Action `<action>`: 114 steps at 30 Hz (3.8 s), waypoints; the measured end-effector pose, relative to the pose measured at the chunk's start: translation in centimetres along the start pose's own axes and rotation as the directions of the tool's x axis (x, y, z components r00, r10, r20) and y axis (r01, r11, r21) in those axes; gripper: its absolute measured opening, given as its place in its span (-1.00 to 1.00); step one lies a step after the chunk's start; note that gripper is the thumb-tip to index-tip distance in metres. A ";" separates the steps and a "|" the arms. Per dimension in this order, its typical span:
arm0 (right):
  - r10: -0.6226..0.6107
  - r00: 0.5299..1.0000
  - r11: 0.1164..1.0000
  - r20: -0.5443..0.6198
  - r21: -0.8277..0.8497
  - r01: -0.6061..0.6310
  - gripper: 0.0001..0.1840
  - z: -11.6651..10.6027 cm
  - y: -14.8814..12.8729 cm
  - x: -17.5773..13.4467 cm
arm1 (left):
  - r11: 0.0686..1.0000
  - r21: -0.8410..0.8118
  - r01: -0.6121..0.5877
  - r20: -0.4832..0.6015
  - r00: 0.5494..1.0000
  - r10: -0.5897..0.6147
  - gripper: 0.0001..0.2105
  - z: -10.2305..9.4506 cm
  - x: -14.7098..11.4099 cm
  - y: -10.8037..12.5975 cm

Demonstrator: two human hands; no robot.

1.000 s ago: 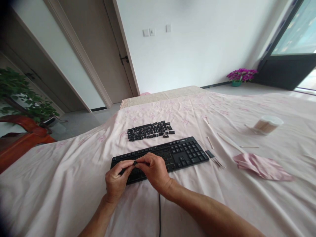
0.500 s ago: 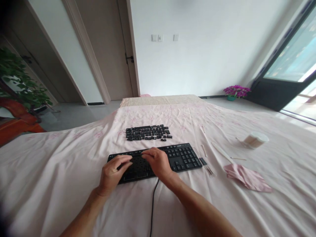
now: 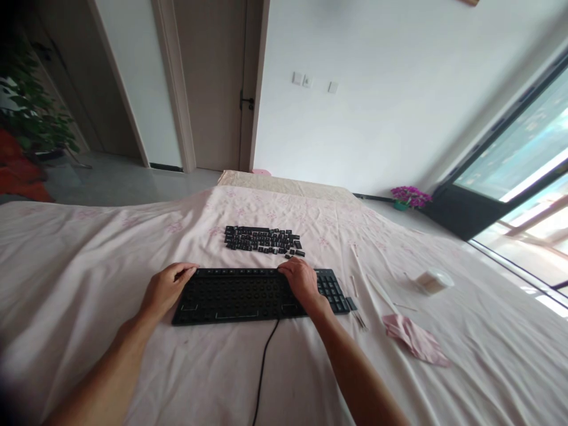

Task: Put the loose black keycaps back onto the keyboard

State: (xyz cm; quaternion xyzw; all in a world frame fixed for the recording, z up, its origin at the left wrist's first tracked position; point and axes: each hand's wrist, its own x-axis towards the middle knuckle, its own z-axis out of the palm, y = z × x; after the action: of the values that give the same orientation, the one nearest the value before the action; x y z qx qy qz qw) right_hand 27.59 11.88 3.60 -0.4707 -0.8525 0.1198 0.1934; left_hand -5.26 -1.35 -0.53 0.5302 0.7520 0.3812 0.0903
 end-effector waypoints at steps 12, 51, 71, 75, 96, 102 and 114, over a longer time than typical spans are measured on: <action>-0.163 0.984 0.960 0.069 -0.221 0.174 -0.75 -1.1 -1.6 0.0 | 0.999 -0.007 0.043 0.052 0.998 -0.043 -0.71 -0.7 -0.2 0.7; 0.079 0.992 0.959 -0.097 -0.265 -0.103 -0.61 -1.6 0.7 -1.0 | 0.999 0.011 0.046 0.056 0.997 -0.047 -0.70 -0.8 0.0 0.8; 0.018 1.000 0.885 -0.015 -0.465 -0.023 -0.82 0.0 0.6 5.0 | 0.997 0.026 0.069 0.074 0.995 -0.071 -0.69 -0.7 0.1 0.6; 0.057 0.996 0.910 0.076 -0.413 -0.020 -0.82 -0.2 0.0 4.9 | 0.997 0.021 0.075 0.081 0.994 -0.077 -0.69 -0.7 0.1 0.5; 0.054 0.978 0.884 0.200 -0.465 0.046 -0.77 0.8 -1.0 5.2 | 0.997 0.039 0.072 0.082 0.994 -0.075 -0.71 -0.4 0.3 0.2; 0.061 0.990 0.961 0.131 -0.276 -0.022 -0.74 0.4 0.0 4.5 | 0.997 0.027 0.066 0.076 0.995 -0.068 -0.71 -0.4 0.3 0.1; 0.219 0.941 0.533 0.257 0.777 -0.336 -0.51 -1.3 -0.8 1.5 | 0.995 0.040 0.087 0.099 0.991 -0.091 -0.70 -0.6 0.3 0.4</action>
State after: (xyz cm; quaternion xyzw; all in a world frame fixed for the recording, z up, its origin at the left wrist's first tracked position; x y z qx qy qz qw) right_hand 26.84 12.76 5.45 -0.4504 -0.6272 0.5547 0.3099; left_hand -5.40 -1.34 0.23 0.5162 0.7761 0.3360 0.1355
